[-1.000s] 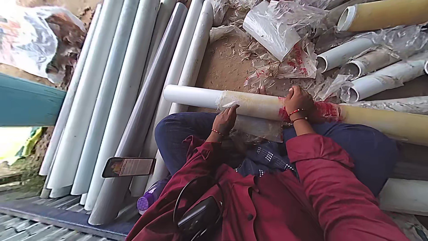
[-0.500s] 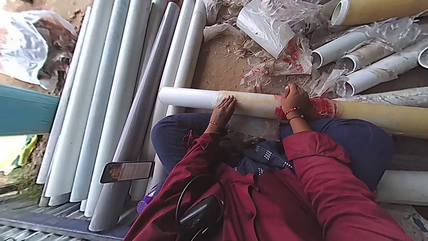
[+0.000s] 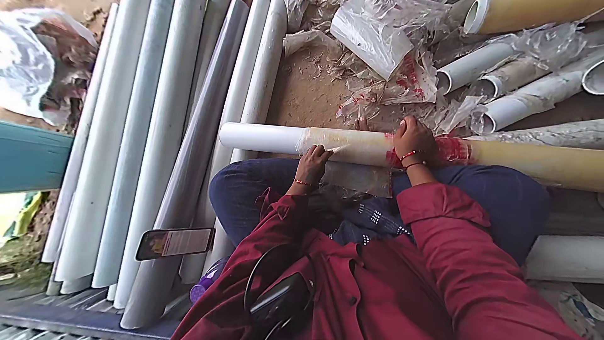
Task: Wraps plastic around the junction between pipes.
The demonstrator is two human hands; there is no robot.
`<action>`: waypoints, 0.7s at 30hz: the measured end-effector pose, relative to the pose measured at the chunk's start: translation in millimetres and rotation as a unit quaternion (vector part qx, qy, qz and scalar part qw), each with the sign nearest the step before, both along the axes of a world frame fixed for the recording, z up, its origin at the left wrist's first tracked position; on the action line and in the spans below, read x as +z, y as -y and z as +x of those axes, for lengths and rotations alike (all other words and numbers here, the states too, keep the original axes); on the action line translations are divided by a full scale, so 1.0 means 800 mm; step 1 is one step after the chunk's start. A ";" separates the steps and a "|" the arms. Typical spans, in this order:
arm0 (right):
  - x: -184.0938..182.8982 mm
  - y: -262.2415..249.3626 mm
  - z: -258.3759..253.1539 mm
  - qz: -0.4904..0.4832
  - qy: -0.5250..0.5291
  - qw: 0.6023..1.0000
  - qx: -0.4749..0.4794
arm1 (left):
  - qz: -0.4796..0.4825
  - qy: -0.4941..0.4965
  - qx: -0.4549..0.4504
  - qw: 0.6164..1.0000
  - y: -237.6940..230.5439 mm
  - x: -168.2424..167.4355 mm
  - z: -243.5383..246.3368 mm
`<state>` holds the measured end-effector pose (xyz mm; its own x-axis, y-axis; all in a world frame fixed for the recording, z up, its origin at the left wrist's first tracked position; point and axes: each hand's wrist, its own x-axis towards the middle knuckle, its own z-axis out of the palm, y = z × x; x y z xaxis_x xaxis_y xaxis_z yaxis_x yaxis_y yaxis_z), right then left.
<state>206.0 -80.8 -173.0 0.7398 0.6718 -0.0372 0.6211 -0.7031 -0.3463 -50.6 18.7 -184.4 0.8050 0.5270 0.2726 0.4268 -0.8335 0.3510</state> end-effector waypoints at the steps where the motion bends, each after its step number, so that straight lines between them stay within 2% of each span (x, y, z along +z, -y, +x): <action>1: -0.001 0.001 0.000 0.009 0.005 1.000 0.003 | -0.003 -0.009 -0.007 1.000 0.012 0.003 -0.006; 7: -0.004 0.004 0.000 0.018 0.008 1.000 -0.003 | -0.014 -0.031 -0.010 0.999 0.043 0.011 -0.020; 11: -0.013 0.000 -0.004 0.040 0.028 0.999 -0.007 | 0.059 0.024 0.008 0.998 0.037 0.008 -0.019; 14: -0.015 -0.002 -0.005 0.037 0.030 0.999 -0.013 | 0.113 0.084 0.030 0.990 0.037 0.027 0.005; 16: -0.015 -0.001 -0.004 0.044 0.036 0.998 -0.013 | 0.124 0.077 -0.001 0.989 0.038 0.041 0.039; 18: -0.014 0.001 -0.004 0.045 0.032 0.998 -0.007 | 0.090 -0.027 -0.015 0.995 0.039 0.054 0.078; 19: -0.013 0.001 -0.005 0.044 0.029 0.999 -0.004 | 0.036 -0.127 -0.014 0.991 0.037 0.060 0.096; 21: -0.009 0.001 -0.005 0.041 0.024 0.999 -0.004 | -0.064 -0.301 -0.031 0.951 0.024 0.065 0.126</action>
